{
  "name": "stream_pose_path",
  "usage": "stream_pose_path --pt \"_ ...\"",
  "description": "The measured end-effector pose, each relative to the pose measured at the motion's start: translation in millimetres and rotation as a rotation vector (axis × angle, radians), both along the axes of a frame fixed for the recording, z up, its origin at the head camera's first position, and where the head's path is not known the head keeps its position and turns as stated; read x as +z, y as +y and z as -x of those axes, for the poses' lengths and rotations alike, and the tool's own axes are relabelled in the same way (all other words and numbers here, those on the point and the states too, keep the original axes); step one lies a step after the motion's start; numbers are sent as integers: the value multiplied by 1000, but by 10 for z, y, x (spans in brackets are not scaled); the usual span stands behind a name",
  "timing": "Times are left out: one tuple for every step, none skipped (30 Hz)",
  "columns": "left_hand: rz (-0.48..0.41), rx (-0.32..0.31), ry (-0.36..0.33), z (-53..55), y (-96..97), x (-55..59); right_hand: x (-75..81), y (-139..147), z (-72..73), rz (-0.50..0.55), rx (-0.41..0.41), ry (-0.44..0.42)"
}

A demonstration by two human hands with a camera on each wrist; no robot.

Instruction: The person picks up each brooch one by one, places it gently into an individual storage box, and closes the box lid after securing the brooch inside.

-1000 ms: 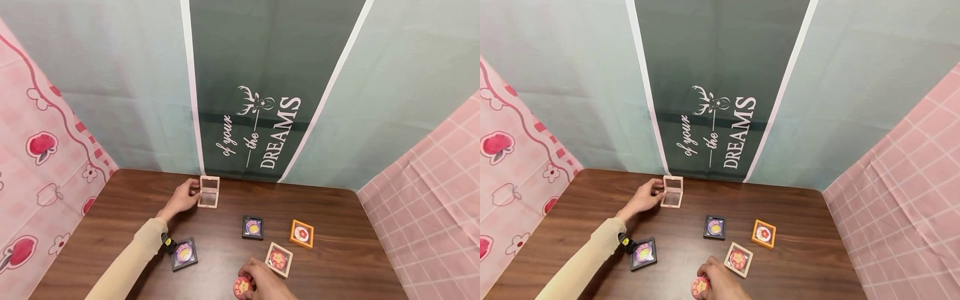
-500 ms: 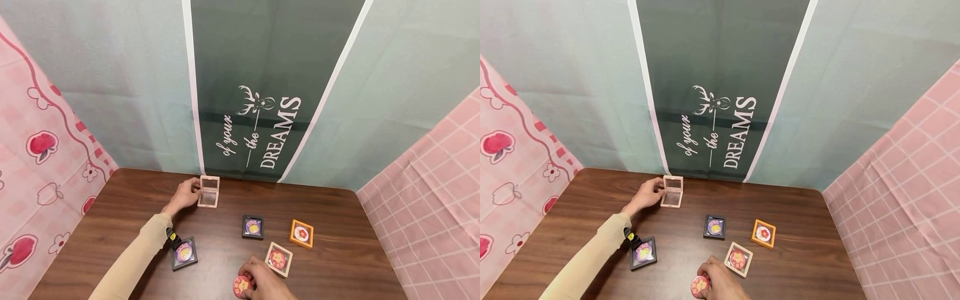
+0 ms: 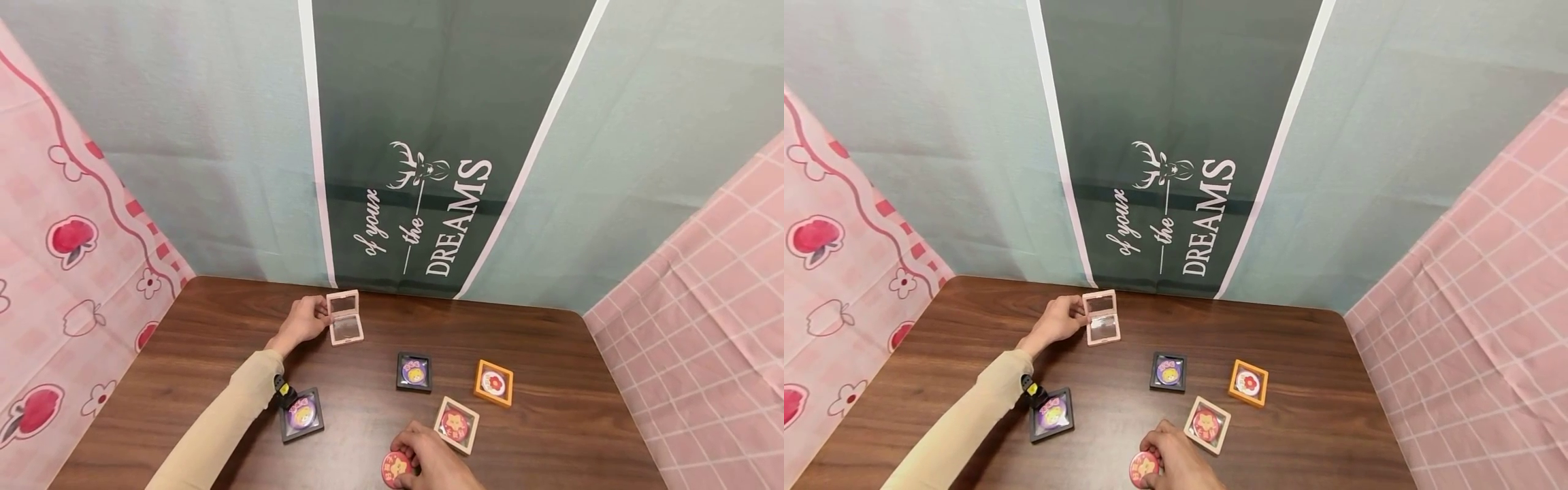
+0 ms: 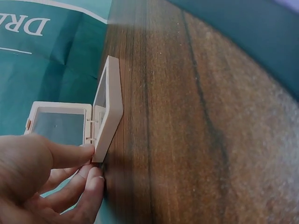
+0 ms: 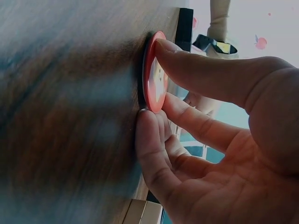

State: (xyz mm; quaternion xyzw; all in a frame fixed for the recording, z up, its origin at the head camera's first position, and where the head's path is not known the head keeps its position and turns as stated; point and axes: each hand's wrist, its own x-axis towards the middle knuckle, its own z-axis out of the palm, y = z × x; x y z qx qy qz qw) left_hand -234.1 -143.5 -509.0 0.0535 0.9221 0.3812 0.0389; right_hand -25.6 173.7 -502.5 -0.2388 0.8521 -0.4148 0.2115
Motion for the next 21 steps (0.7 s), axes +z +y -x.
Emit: stream_pose_path --pt "6 5 0 -3 1 5 -7 8 2 -3 15 29" --pt "10 11 -5 -6 1 9 -9 9 2 0 15 32" --pt "14 17 -9 -7 2 15 -9 12 2 2 16 39" --pt "18 21 -13 -10 4 21 -13 13 2 3 18 51" --pt "22 25 -17 -14 5 27 -9 12 2 1 17 54" --pt "28 29 -18 -19 6 32 -9 10 1 0 16 59" --pt "35 33 -22 -24 9 39 -7 7 0 0 16 64" --pt "35 36 -28 -30 10 44 -1 0 -1 9 5 44" --pt "35 36 -32 -35 14 48 -3 -3 -1 13 6 44" --pt "34 34 -38 -42 16 49 1 -5 0 23 4 35" --pt "31 32 -45 -50 18 47 5 -6 0 31 2 25" --pt "28 29 -50 -60 22 48 1 -3 0 43 1 19" --pt "27 25 -52 -65 24 49 -3 -1 5 57 2 15" --pt "27 22 -53 -75 26 53 -11 2 9 69 0 12" --pt "27 16 -50 -85 27 55 -16 6 12 77 0 14" --pt "28 11 -48 -96 27 54 -18 11 16 87 -2 6" --pt "28 6 -47 -107 30 57 -21 15 19 95 -6 -14" --pt "31 2 -44 -118 32 57 -23 19 21 102 -13 -41" --pt "35 -5 -41 -129 33 53 -18 22 22 108 -23 -73" --pt "35 -11 -42 -146 37 54 -15 26 25 114 -34 -102" --pt "34 -18 -42 -162 41 51 -12 31 28 120 -45 -129"
